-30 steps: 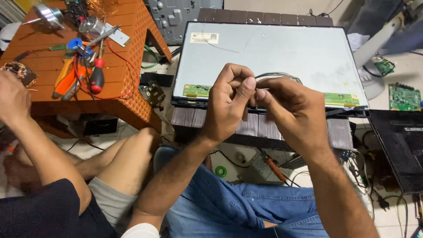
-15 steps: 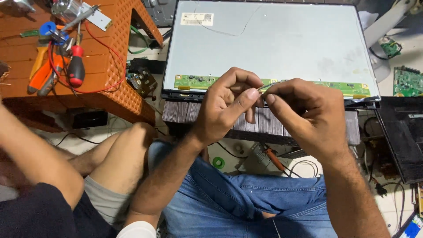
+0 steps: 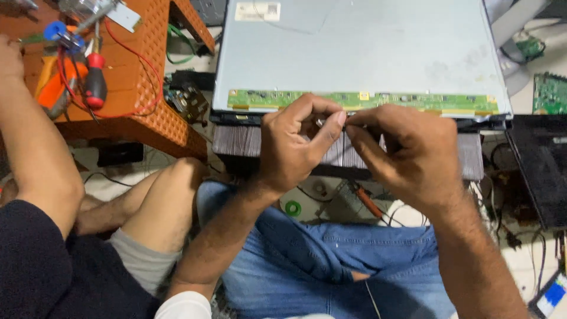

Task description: The person sits on the floor and works on a disassembled flat-screen TV. They hold a thin wire and a flat ribbon cable, twisting and manipulating them with their hands over the exposed circuit board.

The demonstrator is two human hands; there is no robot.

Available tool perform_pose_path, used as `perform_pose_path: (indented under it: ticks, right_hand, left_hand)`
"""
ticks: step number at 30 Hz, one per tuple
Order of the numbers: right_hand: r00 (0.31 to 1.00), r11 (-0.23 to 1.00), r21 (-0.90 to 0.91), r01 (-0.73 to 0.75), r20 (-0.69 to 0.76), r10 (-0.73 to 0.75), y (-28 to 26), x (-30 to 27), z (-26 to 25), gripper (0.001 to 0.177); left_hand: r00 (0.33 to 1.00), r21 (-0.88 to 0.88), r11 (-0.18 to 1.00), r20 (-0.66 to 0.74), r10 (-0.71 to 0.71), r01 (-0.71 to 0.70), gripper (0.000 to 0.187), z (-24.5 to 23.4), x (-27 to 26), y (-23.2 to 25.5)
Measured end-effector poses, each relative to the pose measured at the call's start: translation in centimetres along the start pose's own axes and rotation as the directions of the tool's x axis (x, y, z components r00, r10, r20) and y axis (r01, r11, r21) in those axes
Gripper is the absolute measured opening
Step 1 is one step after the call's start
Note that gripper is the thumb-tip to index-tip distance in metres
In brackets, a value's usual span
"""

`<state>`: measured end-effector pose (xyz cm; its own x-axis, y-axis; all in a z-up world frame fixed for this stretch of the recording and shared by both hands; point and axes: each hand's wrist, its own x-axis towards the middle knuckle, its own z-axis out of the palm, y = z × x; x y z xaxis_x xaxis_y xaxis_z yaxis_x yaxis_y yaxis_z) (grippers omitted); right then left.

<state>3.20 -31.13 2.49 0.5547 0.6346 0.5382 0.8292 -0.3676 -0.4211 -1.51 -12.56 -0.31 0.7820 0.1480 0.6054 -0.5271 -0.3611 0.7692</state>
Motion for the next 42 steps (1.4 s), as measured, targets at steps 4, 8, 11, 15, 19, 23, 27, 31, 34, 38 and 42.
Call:
perform_pose_path:
  ticks: [4,8,11,15,19,23,27,31,34,38,42]
  right_hand:
    - [0.999,0.998,0.045,0.046,0.027,-0.047,0.0,-0.3,-1.2,0.005]
    - [0.987,0.986,-0.064,0.154,0.063,-0.150,0.7,-0.7,-1.8,0.006]
    - [0.979,0.963,-0.180,0.198,0.085,-0.186,1.2,-1.0,-2.3,0.008]
    - [0.991,0.995,-0.076,0.067,0.123,-0.057,1.0,-0.7,-2.6,0.011]
    - [0.978,0.988,0.143,-0.055,0.209,0.024,0.4,0.3,-3.1,0.009]
    - [0.914,0.794,0.509,-0.332,0.381,0.138,0.3,0.5,-3.0,0.010]
    - [0.959,0.733,0.629,-0.259,0.261,0.115,1.2,-0.3,-1.6,0.006]
    - [0.962,0.709,0.651,-0.270,0.156,0.223,0.5,-0.9,0.1,0.009]
    - [0.933,0.724,0.611,-0.320,0.072,0.353,0.0,-0.9,1.1,0.012]
    - [0.954,0.823,0.527,-0.212,-0.069,0.290,-0.2,0.6,1.4,0.010]
    - [0.964,0.878,0.477,-0.030,-0.218,0.151,1.3,3.4,1.9,0.005]
  left_hand:
    - [0.988,0.113,0.983,0.067,0.137,-0.144,0.003,0.0,-0.3,-0.8]
    - [0.960,0.069,0.972,0.186,0.208,-0.224,0.003,-0.2,-0.2,-1.1]
    - [0.942,0.019,0.983,0.290,0.171,-0.184,0.007,-0.7,0.1,-0.2]
    - [0.900,-0.053,0.991,0.416,0.132,-0.121,0.004,-1.4,0.2,-0.7]
    - [0.874,-0.166,0.986,0.477,0.093,-0.014,0.003,-1.9,0.8,0.2]
    - [0.869,-0.409,0.906,0.482,0.111,0.111,0.006,-1.9,0.4,-0.1]
    - [0.940,-0.480,0.868,0.337,0.050,0.126,0.008,-1.2,-0.4,0.0]
    - [0.972,-0.429,0.888,0.223,-0.069,0.162,0.009,-0.8,-0.5,0.9]
    - [0.986,-0.390,0.911,0.147,-0.082,0.134,0.012,-0.6,-0.2,0.6]
    - [0.992,-0.416,0.906,0.123,-0.030,0.079,0.012,-1.0,1.1,-1.0]
    - [0.984,-0.429,0.898,0.174,-0.025,0.099,0.013,-1.7,3.6,-1.0]
